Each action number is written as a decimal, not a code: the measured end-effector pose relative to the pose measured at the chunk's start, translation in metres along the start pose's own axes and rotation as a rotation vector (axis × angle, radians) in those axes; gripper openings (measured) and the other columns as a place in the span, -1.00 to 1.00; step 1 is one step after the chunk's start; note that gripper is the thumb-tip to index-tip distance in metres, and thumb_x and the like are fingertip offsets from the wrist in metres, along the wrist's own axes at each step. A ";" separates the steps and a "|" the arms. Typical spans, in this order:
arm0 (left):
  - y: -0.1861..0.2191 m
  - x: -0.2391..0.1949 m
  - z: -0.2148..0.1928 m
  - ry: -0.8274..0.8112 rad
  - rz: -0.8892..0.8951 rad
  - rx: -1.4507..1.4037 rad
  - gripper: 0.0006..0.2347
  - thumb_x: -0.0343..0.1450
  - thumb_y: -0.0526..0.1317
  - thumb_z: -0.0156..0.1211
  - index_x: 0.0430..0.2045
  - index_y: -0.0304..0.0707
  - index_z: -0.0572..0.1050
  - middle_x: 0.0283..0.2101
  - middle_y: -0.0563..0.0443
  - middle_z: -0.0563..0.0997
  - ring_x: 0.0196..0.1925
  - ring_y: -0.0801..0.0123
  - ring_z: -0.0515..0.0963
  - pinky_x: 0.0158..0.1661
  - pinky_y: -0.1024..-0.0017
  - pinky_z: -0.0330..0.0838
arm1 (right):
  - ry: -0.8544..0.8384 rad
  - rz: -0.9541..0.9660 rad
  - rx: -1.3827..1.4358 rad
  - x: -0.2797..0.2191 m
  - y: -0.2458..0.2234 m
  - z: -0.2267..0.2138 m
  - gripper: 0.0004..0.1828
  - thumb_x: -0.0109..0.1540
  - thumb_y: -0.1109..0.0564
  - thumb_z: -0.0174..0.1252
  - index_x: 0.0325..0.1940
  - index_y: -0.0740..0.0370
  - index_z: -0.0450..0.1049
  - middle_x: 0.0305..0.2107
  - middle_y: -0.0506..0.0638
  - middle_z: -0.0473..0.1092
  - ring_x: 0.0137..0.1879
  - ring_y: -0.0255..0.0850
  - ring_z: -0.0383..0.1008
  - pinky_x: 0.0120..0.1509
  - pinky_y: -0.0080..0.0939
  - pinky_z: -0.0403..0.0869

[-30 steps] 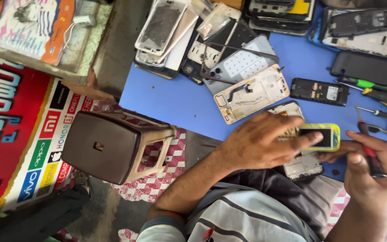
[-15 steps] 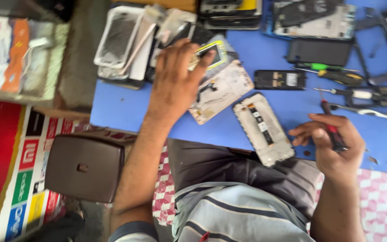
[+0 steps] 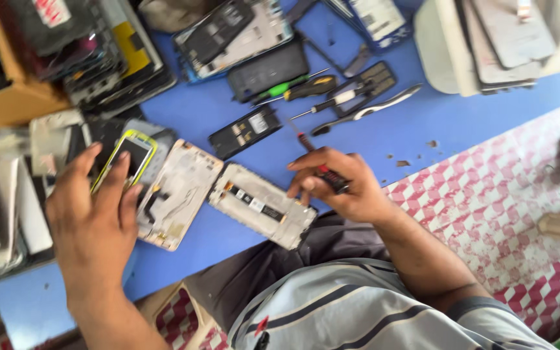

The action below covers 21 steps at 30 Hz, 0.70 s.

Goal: The person disassembles a white smartphone, removes the back cover, and uses a screwdriver to scrape adhesive from the interior frame. They handle multiple phone parts and tools on a cluttered workbench.

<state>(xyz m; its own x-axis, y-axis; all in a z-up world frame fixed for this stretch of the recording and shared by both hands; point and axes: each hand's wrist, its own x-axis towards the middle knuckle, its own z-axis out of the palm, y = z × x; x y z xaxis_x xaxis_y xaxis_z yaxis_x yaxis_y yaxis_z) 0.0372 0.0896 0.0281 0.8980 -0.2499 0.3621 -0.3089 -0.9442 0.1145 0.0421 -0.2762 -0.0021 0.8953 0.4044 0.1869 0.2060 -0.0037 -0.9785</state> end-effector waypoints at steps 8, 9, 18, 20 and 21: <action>0.044 -0.031 0.005 0.272 -0.040 -0.087 -0.81 0.64 -0.24 0.13 0.06 -0.31 0.61 0.23 -0.21 0.52 0.23 -0.08 0.48 0.24 0.00 0.40 | 0.079 -0.137 -0.076 -0.005 -0.002 -0.001 -0.81 0.45 0.27 0.03 0.16 0.32 0.39 -0.19 0.13 0.58 -0.26 -0.25 0.61 -0.11 -0.25 0.59; 0.055 -0.036 0.008 0.272 0.009 -0.106 -0.81 0.61 -0.24 0.13 0.03 -0.29 0.61 0.21 -0.20 0.53 0.23 -0.08 0.50 0.22 0.00 0.39 | 0.150 -0.230 -0.139 -0.007 -0.002 0.001 -0.81 0.47 0.27 0.00 0.17 0.31 0.36 -0.12 0.15 0.56 -0.21 -0.24 0.61 -0.08 -0.23 0.61; 0.095 -0.039 0.029 0.077 0.199 -0.189 -0.66 0.48 -0.04 0.17 0.00 -0.31 0.56 0.15 -0.22 0.56 0.15 -0.03 0.56 0.12 0.05 0.29 | 0.562 -0.344 -0.370 -0.074 -0.009 -0.003 -0.80 0.48 0.22 -0.05 0.17 0.31 0.33 -0.07 0.16 0.52 -0.18 -0.23 0.60 -0.07 -0.22 0.61; 0.107 -0.039 0.032 0.055 0.126 -0.133 -0.64 0.47 -0.02 0.15 0.03 -0.26 0.56 0.19 -0.15 0.55 0.21 0.00 0.54 0.15 0.05 0.24 | 0.620 -0.327 -0.380 -0.088 -0.013 -0.004 -0.80 0.48 0.21 -0.05 0.17 0.31 0.33 -0.08 0.16 0.52 -0.19 -0.23 0.60 -0.08 -0.22 0.60; 0.111 -0.040 0.031 0.041 0.081 -0.095 -0.63 0.46 -0.01 0.14 0.05 -0.24 0.56 0.21 -0.12 0.55 0.24 0.01 0.52 0.17 0.04 0.22 | 0.631 -0.323 -0.376 -0.092 -0.014 -0.004 -0.80 0.48 0.20 -0.05 0.17 0.31 0.33 -0.08 0.16 0.52 -0.19 -0.23 0.60 -0.08 -0.23 0.60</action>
<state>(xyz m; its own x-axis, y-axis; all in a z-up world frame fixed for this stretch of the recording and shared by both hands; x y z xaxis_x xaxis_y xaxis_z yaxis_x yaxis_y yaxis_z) -0.0232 -0.0115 -0.0020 0.8561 -0.3133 0.4111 -0.4097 -0.8962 0.1702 -0.0416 -0.3165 -0.0050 0.8000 -0.1551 0.5796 0.5117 -0.3281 -0.7941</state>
